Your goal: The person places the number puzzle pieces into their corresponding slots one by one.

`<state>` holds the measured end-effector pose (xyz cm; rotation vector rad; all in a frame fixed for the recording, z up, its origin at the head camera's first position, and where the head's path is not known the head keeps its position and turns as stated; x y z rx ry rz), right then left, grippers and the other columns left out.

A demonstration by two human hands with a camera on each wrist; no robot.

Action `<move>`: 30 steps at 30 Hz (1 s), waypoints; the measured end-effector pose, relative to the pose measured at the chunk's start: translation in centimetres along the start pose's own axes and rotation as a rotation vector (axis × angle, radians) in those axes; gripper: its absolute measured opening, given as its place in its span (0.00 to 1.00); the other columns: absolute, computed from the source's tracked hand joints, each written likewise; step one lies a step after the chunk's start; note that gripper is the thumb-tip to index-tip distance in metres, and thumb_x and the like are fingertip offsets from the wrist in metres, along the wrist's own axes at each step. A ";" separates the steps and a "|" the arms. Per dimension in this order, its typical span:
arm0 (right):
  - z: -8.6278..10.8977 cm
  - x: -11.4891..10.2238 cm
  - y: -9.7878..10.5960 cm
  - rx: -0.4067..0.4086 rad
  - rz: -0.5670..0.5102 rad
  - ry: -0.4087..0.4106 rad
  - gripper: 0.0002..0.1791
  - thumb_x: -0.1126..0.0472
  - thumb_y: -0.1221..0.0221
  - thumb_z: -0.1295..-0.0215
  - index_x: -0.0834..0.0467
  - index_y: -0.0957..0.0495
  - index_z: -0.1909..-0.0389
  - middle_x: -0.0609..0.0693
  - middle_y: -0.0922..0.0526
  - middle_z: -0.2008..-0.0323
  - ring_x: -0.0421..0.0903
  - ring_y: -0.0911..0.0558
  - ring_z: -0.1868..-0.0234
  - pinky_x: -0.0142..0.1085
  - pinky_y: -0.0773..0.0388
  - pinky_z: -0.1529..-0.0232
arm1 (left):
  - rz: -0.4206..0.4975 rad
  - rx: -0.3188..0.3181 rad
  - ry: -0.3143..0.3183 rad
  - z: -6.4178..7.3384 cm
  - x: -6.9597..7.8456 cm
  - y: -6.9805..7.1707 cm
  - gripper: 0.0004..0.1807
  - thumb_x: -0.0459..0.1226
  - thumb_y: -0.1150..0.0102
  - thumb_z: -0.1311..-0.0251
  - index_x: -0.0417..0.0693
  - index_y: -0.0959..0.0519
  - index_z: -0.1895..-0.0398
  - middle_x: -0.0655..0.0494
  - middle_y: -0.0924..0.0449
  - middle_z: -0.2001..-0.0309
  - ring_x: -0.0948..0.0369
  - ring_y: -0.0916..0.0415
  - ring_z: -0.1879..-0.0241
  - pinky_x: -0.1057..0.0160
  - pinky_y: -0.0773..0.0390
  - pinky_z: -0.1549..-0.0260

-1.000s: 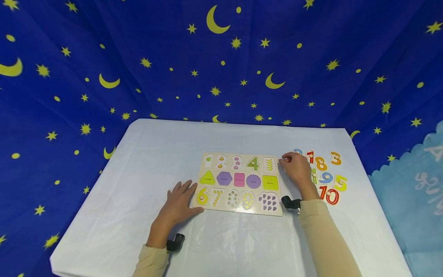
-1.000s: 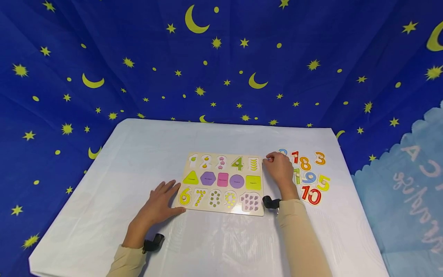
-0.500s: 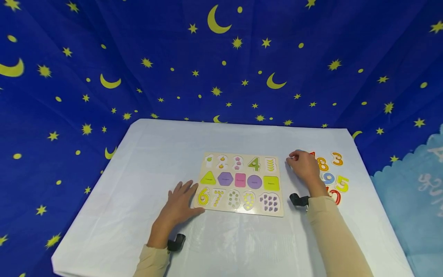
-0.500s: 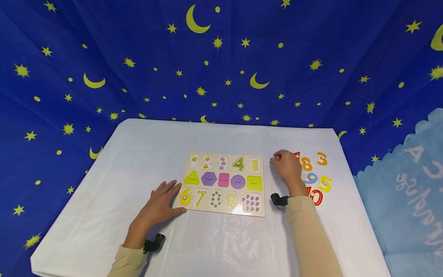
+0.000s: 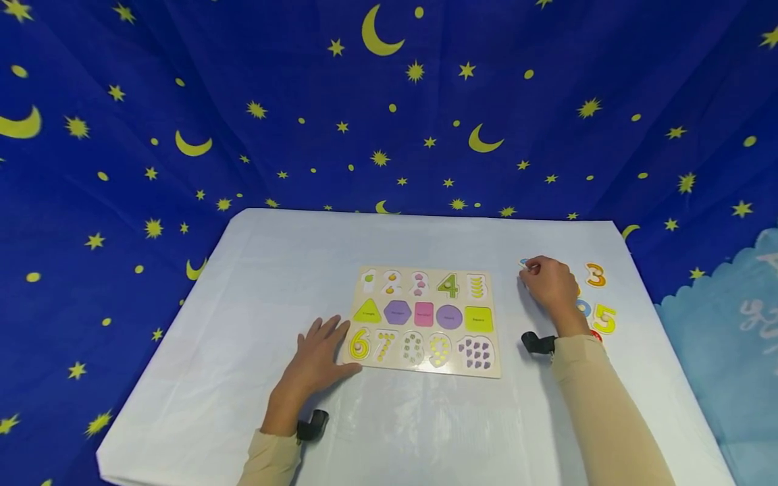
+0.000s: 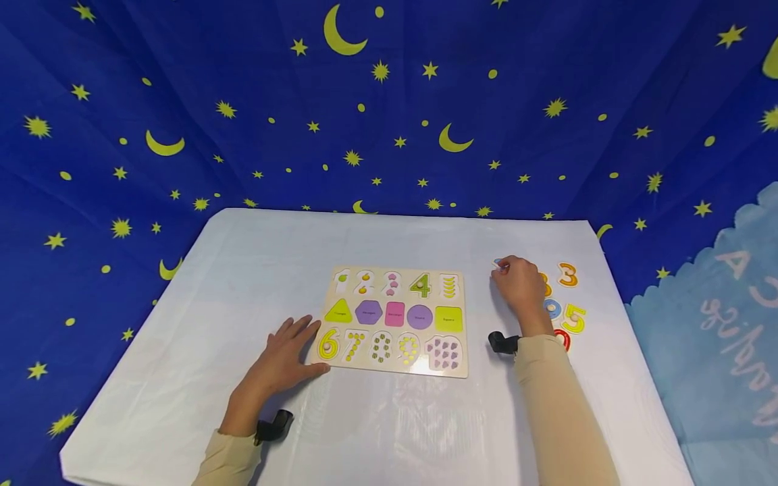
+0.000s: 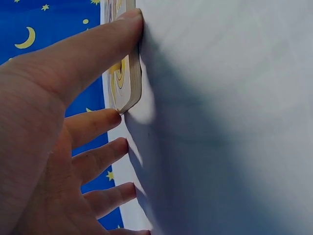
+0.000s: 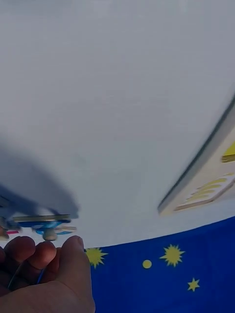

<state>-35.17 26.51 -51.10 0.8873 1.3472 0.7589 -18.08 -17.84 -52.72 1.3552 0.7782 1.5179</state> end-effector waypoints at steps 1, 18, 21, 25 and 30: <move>-0.1 0.2 0.0 -0.007 0.000 -0.005 0.18 0.56 0.43 0.38 0.63 0.21 0.51 0.56 0.21 0.67 0.55 0.26 0.69 0.46 0.31 0.70 | 0.001 0.000 0.000 0.0 0.0 0.0 0.50 0.58 0.30 0.54 0.48 0.37 0.28 0.45 0.44 0.28 0.39 0.58 0.29 0.29 0.57 0.40; -0.9 2.0 -0.8 -0.064 -0.015 -0.062 0.21 0.57 0.45 0.36 0.65 0.23 0.48 0.58 0.21 0.64 0.55 0.26 0.67 0.46 0.30 0.68 | 0.014 0.005 -0.010 0.2 0.3 0.2 0.50 0.57 0.30 0.54 0.47 0.37 0.29 0.44 0.44 0.28 0.39 0.57 0.29 0.28 0.56 0.40; -0.9 2.2 -0.8 -0.046 -0.032 -0.068 0.19 0.57 0.46 0.36 0.65 0.23 0.49 0.59 0.21 0.64 0.55 0.25 0.67 0.47 0.30 0.69 | 0.012 0.012 -0.013 0.3 0.4 0.2 0.50 0.57 0.29 0.54 0.47 0.36 0.29 0.44 0.43 0.29 0.39 0.57 0.29 0.28 0.55 0.41; -1.0 2.5 -0.7 -0.019 -0.056 -0.078 0.19 0.58 0.47 0.36 0.65 0.22 0.50 0.59 0.21 0.64 0.56 0.25 0.66 0.48 0.29 0.68 | 0.003 0.020 -0.021 0.2 0.5 0.3 0.49 0.57 0.29 0.54 0.46 0.36 0.29 0.44 0.43 0.29 0.38 0.56 0.29 0.28 0.55 0.41; -1.1 2.6 -0.8 -0.015 -0.075 -0.103 0.19 0.57 0.47 0.36 0.64 0.21 0.50 0.58 0.22 0.65 0.55 0.26 0.67 0.46 0.32 0.70 | -0.006 0.018 -0.022 0.1 0.4 0.2 0.50 0.57 0.30 0.54 0.46 0.36 0.29 0.44 0.43 0.29 0.38 0.56 0.29 0.28 0.55 0.41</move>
Point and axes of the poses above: each hand's wrist, its own z-axis away from the middle knuckle, its own y-axis out of the back of the hand, x = y × z, the point moved 8 cm from there along -z, towards the middle knuckle
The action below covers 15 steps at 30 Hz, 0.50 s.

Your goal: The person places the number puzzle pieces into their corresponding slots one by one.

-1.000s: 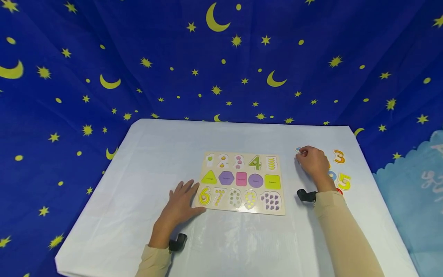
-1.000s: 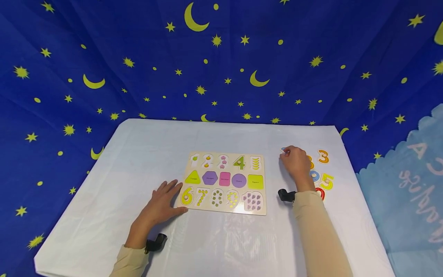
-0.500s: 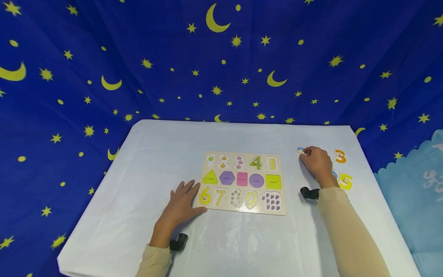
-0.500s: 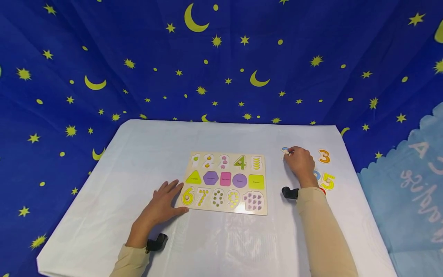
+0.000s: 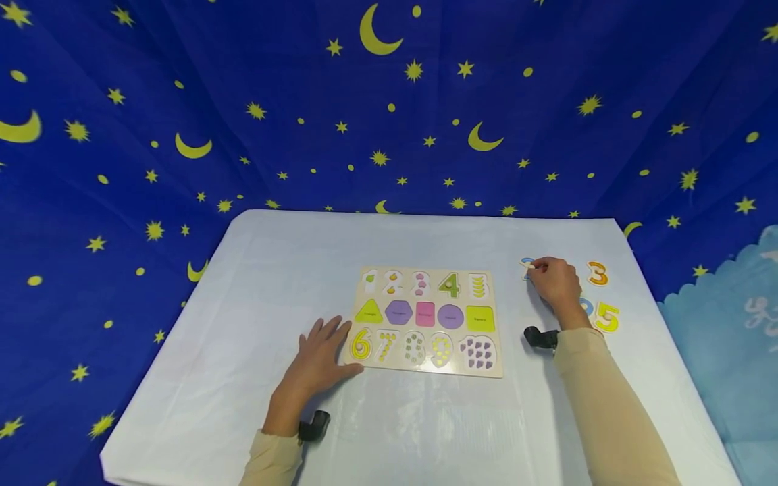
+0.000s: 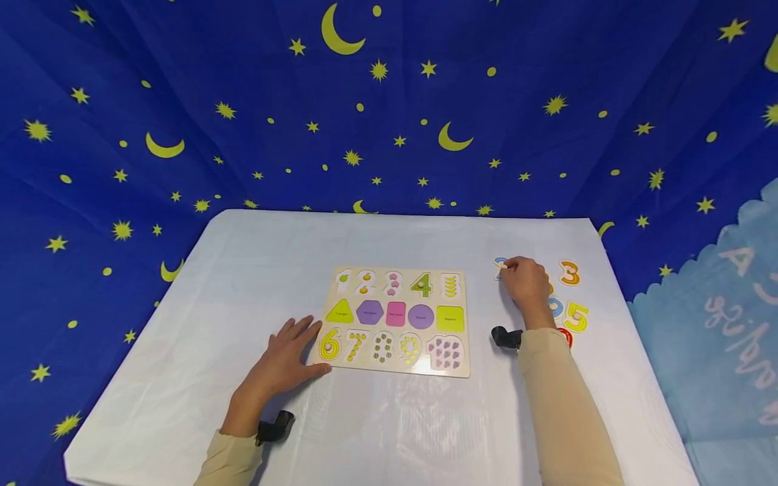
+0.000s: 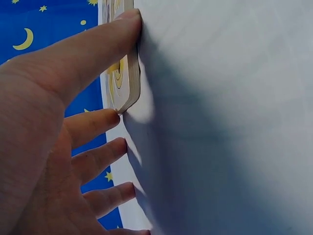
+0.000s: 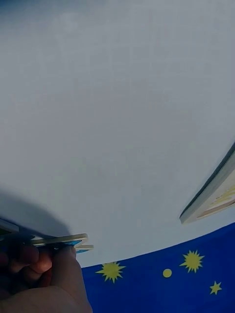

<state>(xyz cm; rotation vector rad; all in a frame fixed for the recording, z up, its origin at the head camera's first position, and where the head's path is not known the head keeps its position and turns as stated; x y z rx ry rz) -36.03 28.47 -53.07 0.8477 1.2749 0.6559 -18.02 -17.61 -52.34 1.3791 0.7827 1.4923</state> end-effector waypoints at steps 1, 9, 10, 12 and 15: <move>0.0 0.0 0.0 -0.001 -0.002 -0.007 0.19 0.57 0.47 0.36 0.64 0.21 0.50 0.57 0.22 0.65 0.55 0.26 0.67 0.45 0.32 0.70 | 0.001 -0.002 0.001 0.0 0.0 0.0 0.50 0.57 0.30 0.54 0.46 0.36 0.29 0.44 0.43 0.29 0.38 0.56 0.29 0.28 0.55 0.41; 0.0 0.2 -0.2 -0.003 -0.010 -0.035 0.20 0.56 0.46 0.36 0.64 0.22 0.49 0.56 0.23 0.66 0.54 0.27 0.67 0.44 0.34 0.69 | 0.001 -0.004 0.001 0.0 0.0 -0.1 0.50 0.57 0.30 0.54 0.46 0.36 0.29 0.44 0.43 0.29 0.38 0.56 0.29 0.28 0.55 0.41; 0.0 0.2 -0.2 -0.004 -0.008 -0.034 0.20 0.56 0.46 0.36 0.64 0.22 0.49 0.56 0.22 0.66 0.54 0.27 0.67 0.45 0.34 0.68 | 0.001 -0.005 0.002 0.0 0.0 0.0 0.50 0.58 0.30 0.54 0.46 0.37 0.29 0.44 0.43 0.29 0.39 0.56 0.29 0.28 0.55 0.41; 0.1 0.1 -0.2 -0.008 -0.006 -0.031 0.20 0.56 0.46 0.35 0.64 0.22 0.49 0.57 0.22 0.65 0.54 0.27 0.67 0.45 0.34 0.68 | 0.001 -0.006 0.004 0.0 0.0 0.0 0.50 0.58 0.30 0.54 0.46 0.37 0.29 0.44 0.43 0.29 0.39 0.57 0.29 0.28 0.55 0.40; 0.3 0.0 -0.1 -0.007 -0.005 -0.021 0.20 0.55 0.46 0.35 0.65 0.22 0.49 0.58 0.22 0.64 0.55 0.26 0.66 0.46 0.33 0.67 | 0.004 -0.007 0.006 0.1 0.1 0.1 0.50 0.58 0.30 0.53 0.47 0.37 0.29 0.44 0.43 0.29 0.39 0.57 0.29 0.29 0.55 0.40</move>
Point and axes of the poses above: each hand's wrist, its own z-axis away from the middle knuckle, its own y-axis out of the back of the hand, x = y × z, the point moved 8 cm from there along -z, towards the middle knuckle
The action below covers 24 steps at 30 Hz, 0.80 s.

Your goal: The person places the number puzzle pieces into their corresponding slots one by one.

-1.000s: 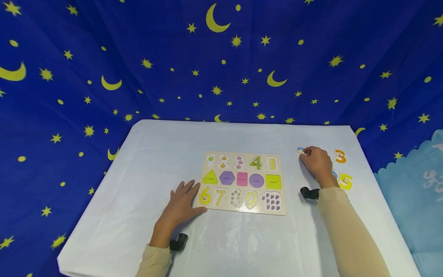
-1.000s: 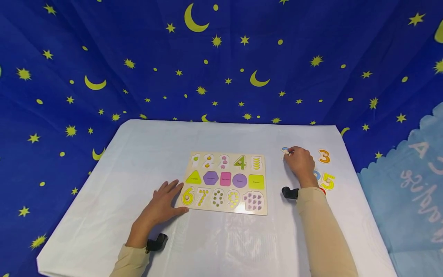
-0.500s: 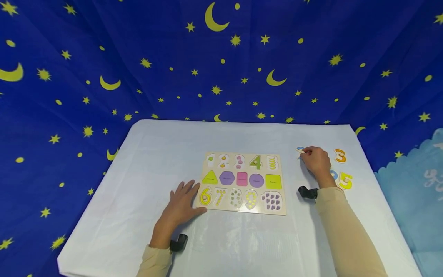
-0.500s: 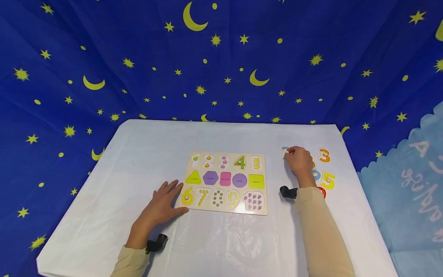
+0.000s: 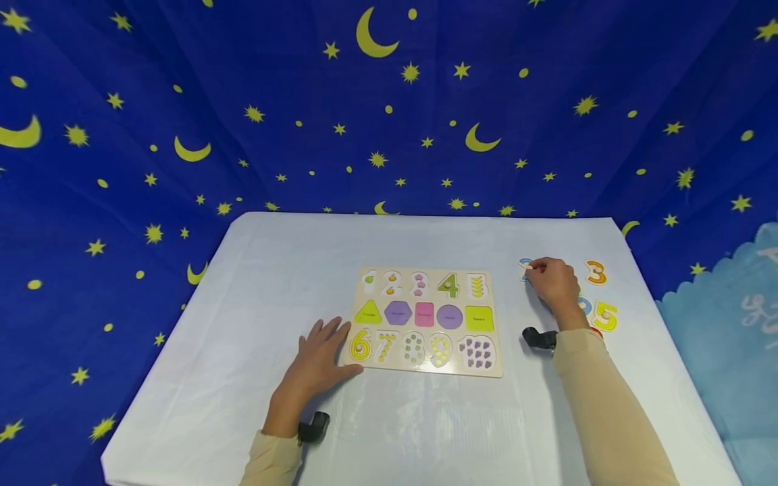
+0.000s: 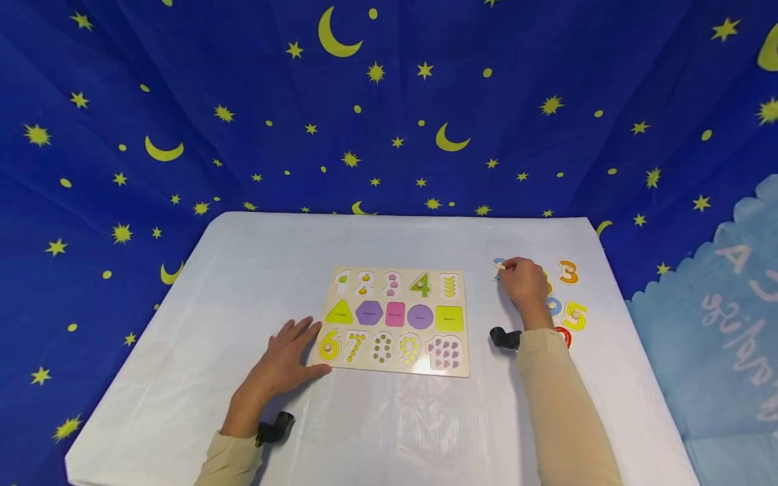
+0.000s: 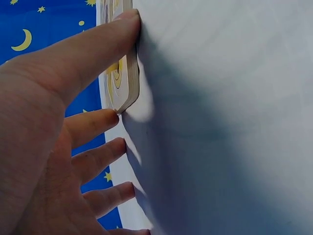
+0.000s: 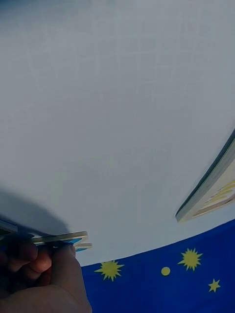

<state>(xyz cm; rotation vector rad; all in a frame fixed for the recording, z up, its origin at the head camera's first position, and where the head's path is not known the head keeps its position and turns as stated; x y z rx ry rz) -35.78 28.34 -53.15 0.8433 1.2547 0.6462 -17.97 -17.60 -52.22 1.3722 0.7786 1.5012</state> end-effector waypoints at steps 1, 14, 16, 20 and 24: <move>0.1 -0.1 0.0 0.000 0.000 0.003 0.20 0.55 0.46 0.35 0.65 0.22 0.50 0.58 0.21 0.64 0.55 0.26 0.66 0.46 0.33 0.67 | 0.001 0.001 -0.001 0.1 0.0 0.0 0.50 0.58 0.30 0.53 0.46 0.37 0.29 0.44 0.43 0.29 0.38 0.56 0.29 0.28 0.55 0.40; 0.6 -0.5 0.3 -0.004 -0.014 0.015 0.18 0.57 0.43 0.36 0.64 0.20 0.51 0.59 0.20 0.63 0.55 0.25 0.66 0.46 0.31 0.66 | -0.007 0.014 -0.020 0.1 0.0 0.1 0.50 0.58 0.30 0.53 0.45 0.37 0.29 0.43 0.43 0.29 0.38 0.56 0.29 0.28 0.54 0.41; 0.6 -0.5 0.4 -0.002 -0.015 0.015 0.18 0.57 0.43 0.36 0.64 0.20 0.51 0.59 0.20 0.62 0.55 0.24 0.65 0.47 0.30 0.66 | -0.009 0.017 -0.024 0.1 0.0 0.1 0.50 0.58 0.31 0.53 0.45 0.37 0.29 0.43 0.43 0.29 0.38 0.55 0.29 0.28 0.53 0.41; 0.7 -0.6 0.5 -0.002 -0.022 0.018 0.18 0.56 0.43 0.36 0.64 0.20 0.51 0.59 0.20 0.63 0.55 0.25 0.66 0.46 0.30 0.67 | -0.012 0.009 -0.017 0.1 0.0 0.0 0.50 0.58 0.31 0.53 0.45 0.37 0.29 0.43 0.43 0.29 0.38 0.56 0.29 0.28 0.54 0.41; 0.9 -0.7 0.5 0.000 -0.027 0.021 0.18 0.56 0.43 0.36 0.64 0.20 0.51 0.58 0.19 0.63 0.54 0.25 0.67 0.44 0.31 0.68 | -0.015 0.000 -0.007 0.1 0.0 0.0 0.50 0.58 0.30 0.54 0.46 0.37 0.29 0.43 0.43 0.29 0.38 0.56 0.29 0.28 0.54 0.41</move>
Point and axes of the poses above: each hand's wrist, its own z-axis away from the middle knuckle, its own y-axis out of the back of the hand, x = y × z, the point moved 8 cm from there along -z, towards the middle knuckle
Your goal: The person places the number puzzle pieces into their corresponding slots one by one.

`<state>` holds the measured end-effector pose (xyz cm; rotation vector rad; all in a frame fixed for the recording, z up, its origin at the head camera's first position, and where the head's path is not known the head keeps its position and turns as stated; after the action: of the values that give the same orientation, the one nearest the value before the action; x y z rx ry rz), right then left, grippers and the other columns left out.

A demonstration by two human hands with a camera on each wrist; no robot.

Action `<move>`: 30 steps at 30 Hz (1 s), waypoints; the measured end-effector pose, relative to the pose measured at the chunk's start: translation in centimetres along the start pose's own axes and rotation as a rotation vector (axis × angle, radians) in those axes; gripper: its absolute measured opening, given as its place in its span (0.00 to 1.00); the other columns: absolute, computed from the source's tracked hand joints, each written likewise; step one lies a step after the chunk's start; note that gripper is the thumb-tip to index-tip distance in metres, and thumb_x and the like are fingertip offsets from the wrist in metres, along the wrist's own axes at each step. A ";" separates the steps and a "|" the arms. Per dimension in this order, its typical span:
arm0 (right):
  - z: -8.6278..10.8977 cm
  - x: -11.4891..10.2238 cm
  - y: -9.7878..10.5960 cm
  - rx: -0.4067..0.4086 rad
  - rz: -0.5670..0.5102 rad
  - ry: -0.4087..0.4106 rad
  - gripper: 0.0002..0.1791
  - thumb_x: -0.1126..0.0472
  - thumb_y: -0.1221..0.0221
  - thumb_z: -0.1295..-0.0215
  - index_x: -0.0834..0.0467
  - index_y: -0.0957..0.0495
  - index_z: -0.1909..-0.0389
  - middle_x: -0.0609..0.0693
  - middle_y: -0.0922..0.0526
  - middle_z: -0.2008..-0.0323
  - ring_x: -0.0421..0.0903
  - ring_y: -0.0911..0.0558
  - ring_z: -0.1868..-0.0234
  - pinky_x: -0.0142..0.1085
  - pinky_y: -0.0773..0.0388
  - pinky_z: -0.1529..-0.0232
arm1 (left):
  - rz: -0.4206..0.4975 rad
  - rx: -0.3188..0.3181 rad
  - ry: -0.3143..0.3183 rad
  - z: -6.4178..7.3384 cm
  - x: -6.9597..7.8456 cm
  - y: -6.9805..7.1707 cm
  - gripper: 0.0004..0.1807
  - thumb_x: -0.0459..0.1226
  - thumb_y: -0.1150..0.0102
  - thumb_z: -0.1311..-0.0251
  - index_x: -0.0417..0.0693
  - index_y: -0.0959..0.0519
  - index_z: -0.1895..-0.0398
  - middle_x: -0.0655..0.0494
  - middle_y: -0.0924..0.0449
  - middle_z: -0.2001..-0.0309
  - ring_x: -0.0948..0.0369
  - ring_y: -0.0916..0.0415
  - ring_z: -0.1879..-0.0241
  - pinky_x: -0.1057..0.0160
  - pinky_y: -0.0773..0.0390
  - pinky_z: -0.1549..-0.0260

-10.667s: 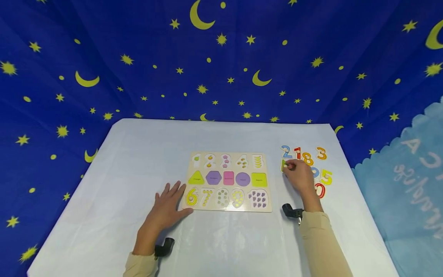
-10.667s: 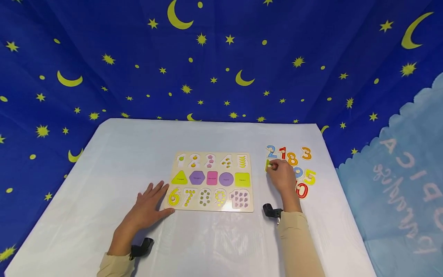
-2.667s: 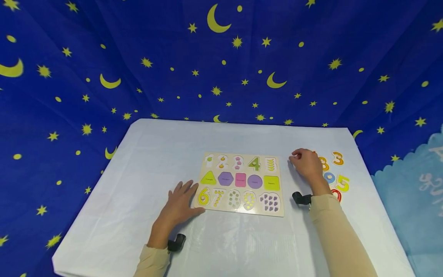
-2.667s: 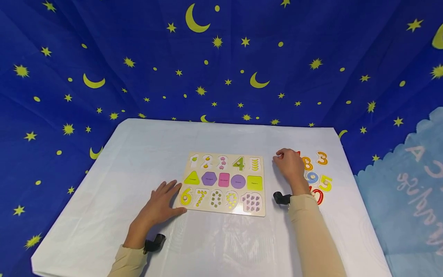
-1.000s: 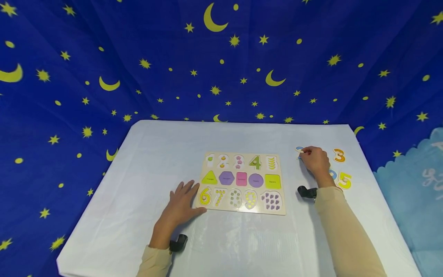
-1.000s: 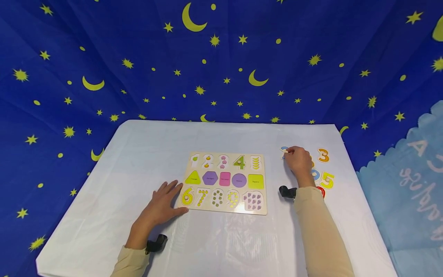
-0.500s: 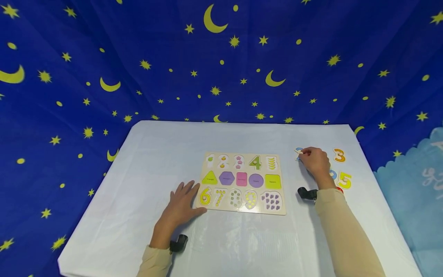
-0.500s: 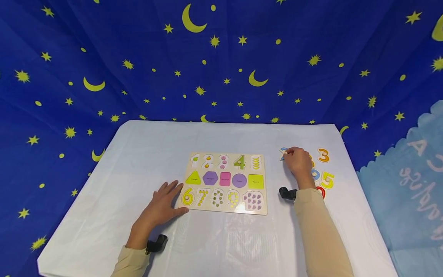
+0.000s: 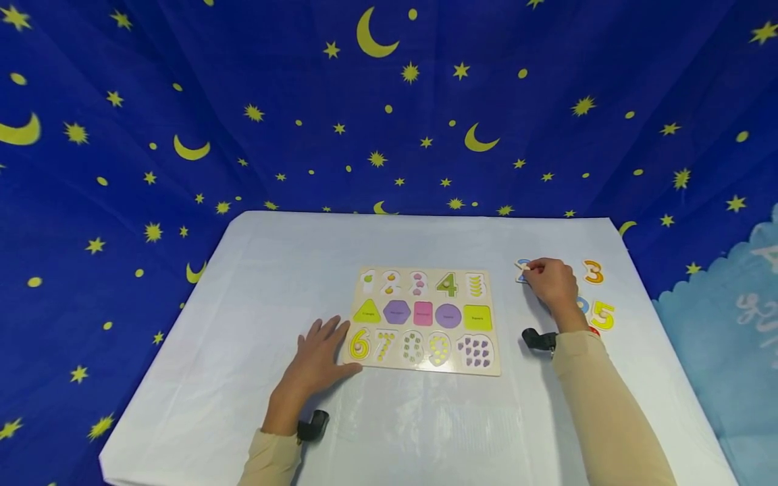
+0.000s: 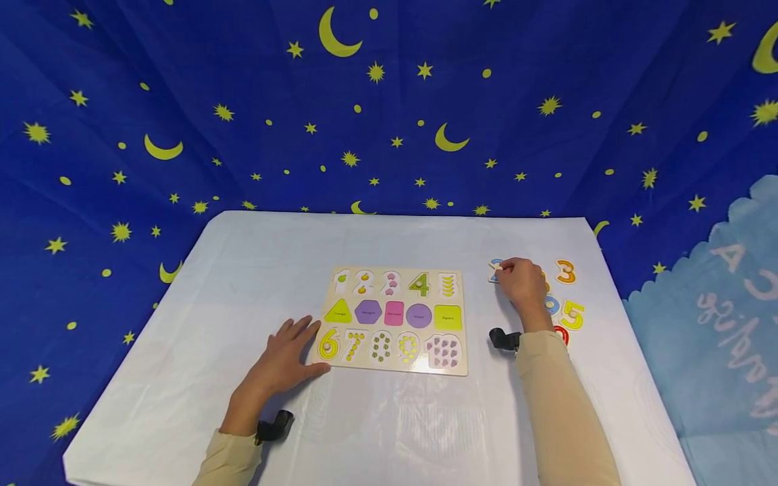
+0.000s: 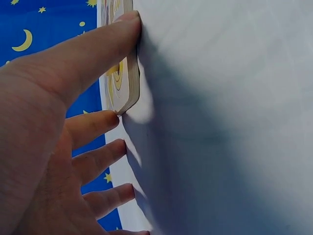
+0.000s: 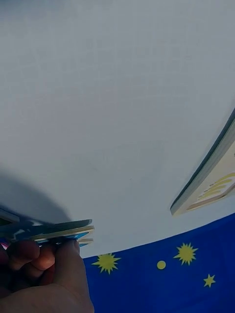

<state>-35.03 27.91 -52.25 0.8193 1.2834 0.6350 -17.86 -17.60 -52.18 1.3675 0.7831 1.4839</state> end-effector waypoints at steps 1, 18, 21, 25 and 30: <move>0.0 0.0 0.0 0.003 0.000 0.001 0.18 0.56 0.43 0.36 0.64 0.20 0.51 0.58 0.19 0.64 0.54 0.25 0.67 0.44 0.31 0.69 | -0.001 -0.004 0.006 0.0 0.0 0.0 0.50 0.58 0.30 0.54 0.46 0.37 0.29 0.43 0.43 0.29 0.38 0.56 0.29 0.28 0.55 0.40; 0.5 -1.7 0.2 0.024 -0.010 0.045 0.19 0.56 0.43 0.37 0.64 0.20 0.52 0.55 0.22 0.70 0.52 0.28 0.69 0.41 0.36 0.71 | 0.007 0.000 0.006 -0.1 -0.3 -0.3 0.50 0.58 0.31 0.53 0.47 0.38 0.28 0.45 0.44 0.28 0.39 0.57 0.29 0.29 0.55 0.40; 0.5 -2.1 0.2 0.028 -0.014 0.061 0.18 0.56 0.43 0.37 0.64 0.20 0.52 0.54 0.22 0.70 0.51 0.28 0.69 0.40 0.37 0.71 | 0.010 0.008 0.000 -0.2 -0.3 -0.3 0.50 0.58 0.31 0.53 0.47 0.37 0.29 0.45 0.44 0.28 0.39 0.57 0.29 0.29 0.55 0.40; 0.6 -2.3 -0.1 0.019 -0.023 0.060 0.18 0.56 0.43 0.36 0.63 0.20 0.52 0.55 0.22 0.69 0.51 0.28 0.69 0.40 0.36 0.70 | 0.012 0.013 -0.004 -0.2 -0.2 -0.2 0.50 0.58 0.31 0.53 0.47 0.37 0.29 0.44 0.44 0.28 0.39 0.57 0.29 0.29 0.55 0.40; 0.9 -2.4 -0.7 0.004 -0.020 0.064 0.18 0.55 0.43 0.36 0.63 0.20 0.52 0.54 0.22 0.69 0.51 0.28 0.69 0.40 0.35 0.71 | 0.018 0.017 -0.011 0.1 -0.2 -0.2 0.50 0.57 0.30 0.53 0.46 0.37 0.29 0.44 0.43 0.29 0.38 0.56 0.29 0.28 0.55 0.41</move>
<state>-34.64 25.47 -51.37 0.7939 1.3500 0.6474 -17.76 -17.69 -52.42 1.3973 0.7800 1.4853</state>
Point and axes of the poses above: each hand's wrist, its own z-axis away from the middle knuckle, its own y-axis out of the back of the hand, x = y × z, the point moved 8 cm from there along -z, towards the middle knuckle
